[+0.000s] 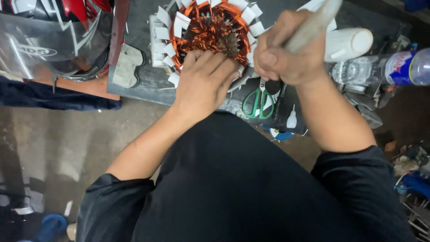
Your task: Winding and insulating copper coils in an electric motor stator using scissors and a mallet.
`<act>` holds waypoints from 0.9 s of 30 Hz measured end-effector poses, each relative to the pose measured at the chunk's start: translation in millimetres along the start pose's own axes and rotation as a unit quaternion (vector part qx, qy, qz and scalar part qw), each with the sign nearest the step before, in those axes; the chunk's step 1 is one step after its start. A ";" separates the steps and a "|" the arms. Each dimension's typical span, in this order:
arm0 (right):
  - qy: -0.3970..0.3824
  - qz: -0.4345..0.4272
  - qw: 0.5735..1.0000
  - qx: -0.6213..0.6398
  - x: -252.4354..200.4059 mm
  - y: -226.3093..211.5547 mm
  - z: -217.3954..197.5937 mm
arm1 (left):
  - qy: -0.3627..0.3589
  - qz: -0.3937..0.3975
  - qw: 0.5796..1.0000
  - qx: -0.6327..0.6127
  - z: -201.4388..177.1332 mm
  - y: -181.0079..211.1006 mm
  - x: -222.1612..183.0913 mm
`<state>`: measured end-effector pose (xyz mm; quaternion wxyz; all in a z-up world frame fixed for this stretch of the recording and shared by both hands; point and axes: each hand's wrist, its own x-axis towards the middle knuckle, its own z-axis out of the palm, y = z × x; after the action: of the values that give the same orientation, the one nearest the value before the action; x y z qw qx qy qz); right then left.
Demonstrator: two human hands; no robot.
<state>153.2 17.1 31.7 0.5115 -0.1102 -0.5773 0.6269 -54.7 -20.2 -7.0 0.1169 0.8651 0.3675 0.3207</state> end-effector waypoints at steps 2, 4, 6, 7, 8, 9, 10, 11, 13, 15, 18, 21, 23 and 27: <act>-0.044 0.059 0.996 -0.051 13.7 -16.1 11.0 | 0.008 0.005 1.000 -0.018 -0.4 -1.6 2.7; -0.054 0.005 0.999 -0.002 9.7 -10.9 0.3 | 0.012 0.002 1.000 -0.019 1.5 -5.8 3.9; -0.056 -0.052 0.996 0.048 2.1 4.3 -2.0 | 0.010 0.004 1.000 -0.021 1.5 -5.8 1.0; -0.066 -0.056 0.995 0.053 0.2 16.1 -1.6 | 0.010 0.002 1.000 -0.024 1.9 -6.8 1.7; -0.076 -0.060 0.994 0.057 -1.4 27.9 -0.9 | 0.009 0.000 1.000 -0.026 1.9 -7.9 2.3; -0.078 -0.056 0.994 0.058 -6.1 28.1 4.8 | 0.011 -0.003 1.000 -0.027 1.6 -7.9 2.8; -0.002 -0.008 0.999 -0.048 -10.7 28.7 10.8 | 0.009 -0.006 0.999 -0.035 1.1 -8.2 3.0; 0.072 0.040 0.984 -0.155 -14.5 29.4 16.1 | 0.008 -0.008 0.999 -0.043 0.8 -9.2 3.6; 0.088 0.023 0.984 -0.153 -24.4 32.3 23.1 | 0.039 -0.009 0.997 -0.072 6.7 -12.7 3.5; 0.109 0.005 0.982 -0.152 -37.4 34.1 28.8 | 0.067 -0.008 0.992 -0.105 10.9 -14.4 2.2; 0.168 -0.061 0.972 -0.154 -54.1 35.9 32.4 | 0.070 -0.015 0.992 -0.105 13.8 -15.4 1.9; 0.219 -0.136 0.955 -0.144 -60.4 44.8 30.5 | 0.079 -0.003 0.993 -0.092 9.9 -17.2 0.2; 0.164 -0.105 0.975 -0.111 -61.9 48.5 20.1 | 0.072 -0.008 0.992 -0.104 6.4 -16.6 -0.8; 0.033 -0.054 0.997 0.038 -23.1 0.2 17.2 | 0.046 -0.015 0.995 -0.089 -5.3 -18.3 -0.3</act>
<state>151.0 -11.2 26.4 0.5676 -0.0800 -0.5406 0.6157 -68.5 -7.7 -11.1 0.1811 0.8302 0.3550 0.3897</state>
